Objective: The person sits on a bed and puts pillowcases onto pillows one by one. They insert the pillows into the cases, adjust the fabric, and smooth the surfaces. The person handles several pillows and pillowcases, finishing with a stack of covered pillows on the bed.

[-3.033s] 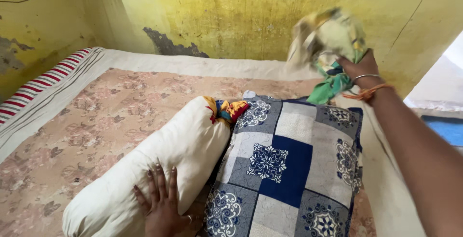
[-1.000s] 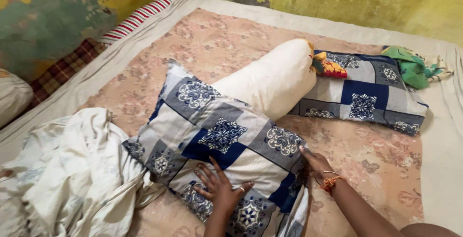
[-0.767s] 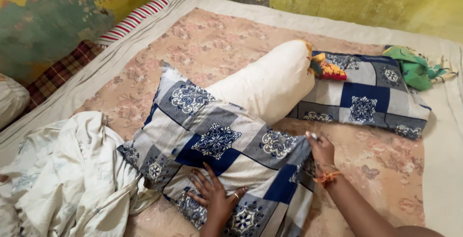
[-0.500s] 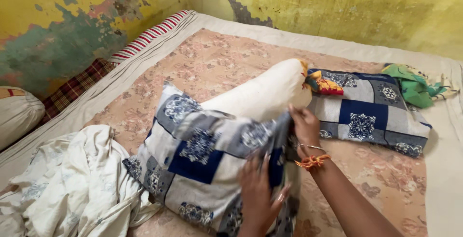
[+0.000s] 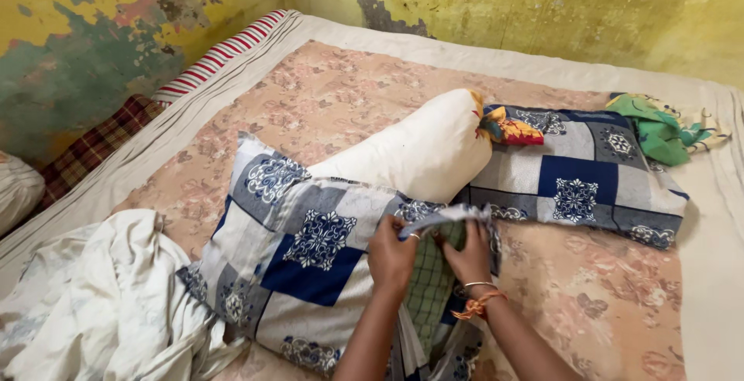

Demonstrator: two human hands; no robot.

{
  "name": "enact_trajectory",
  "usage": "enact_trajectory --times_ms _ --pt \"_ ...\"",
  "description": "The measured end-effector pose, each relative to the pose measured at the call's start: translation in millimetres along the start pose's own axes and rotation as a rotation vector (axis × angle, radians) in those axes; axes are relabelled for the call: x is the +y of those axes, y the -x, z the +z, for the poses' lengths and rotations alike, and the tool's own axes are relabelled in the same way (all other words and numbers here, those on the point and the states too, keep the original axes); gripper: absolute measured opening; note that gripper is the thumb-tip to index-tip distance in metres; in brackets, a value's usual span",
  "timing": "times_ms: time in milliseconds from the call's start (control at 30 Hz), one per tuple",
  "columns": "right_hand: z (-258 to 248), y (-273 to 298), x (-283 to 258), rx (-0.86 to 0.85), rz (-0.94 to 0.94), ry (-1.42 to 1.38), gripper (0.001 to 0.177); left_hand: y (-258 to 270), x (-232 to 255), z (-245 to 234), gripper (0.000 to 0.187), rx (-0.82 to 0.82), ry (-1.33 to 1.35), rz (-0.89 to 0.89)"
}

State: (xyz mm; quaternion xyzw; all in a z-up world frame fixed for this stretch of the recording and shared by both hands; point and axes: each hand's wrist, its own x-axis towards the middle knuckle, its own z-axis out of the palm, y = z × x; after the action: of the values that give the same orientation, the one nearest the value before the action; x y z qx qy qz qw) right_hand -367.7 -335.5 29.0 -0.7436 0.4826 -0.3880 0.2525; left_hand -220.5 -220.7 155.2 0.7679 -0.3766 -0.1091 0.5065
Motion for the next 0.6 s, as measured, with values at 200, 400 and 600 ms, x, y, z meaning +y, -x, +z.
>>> enact_trajectory --times_ms 200,400,600 --pt "14 8 3 -0.246 0.755 -0.598 0.075 -31 47 17 0.037 -0.31 -0.488 0.207" --pt "-12 25 -49 -0.094 0.436 -0.516 0.052 -91 22 104 0.003 -0.155 -0.664 0.335" --pt "-51 46 -122 0.09 0.302 -0.315 0.047 -128 -28 10 0.009 -0.079 -0.79 0.242"
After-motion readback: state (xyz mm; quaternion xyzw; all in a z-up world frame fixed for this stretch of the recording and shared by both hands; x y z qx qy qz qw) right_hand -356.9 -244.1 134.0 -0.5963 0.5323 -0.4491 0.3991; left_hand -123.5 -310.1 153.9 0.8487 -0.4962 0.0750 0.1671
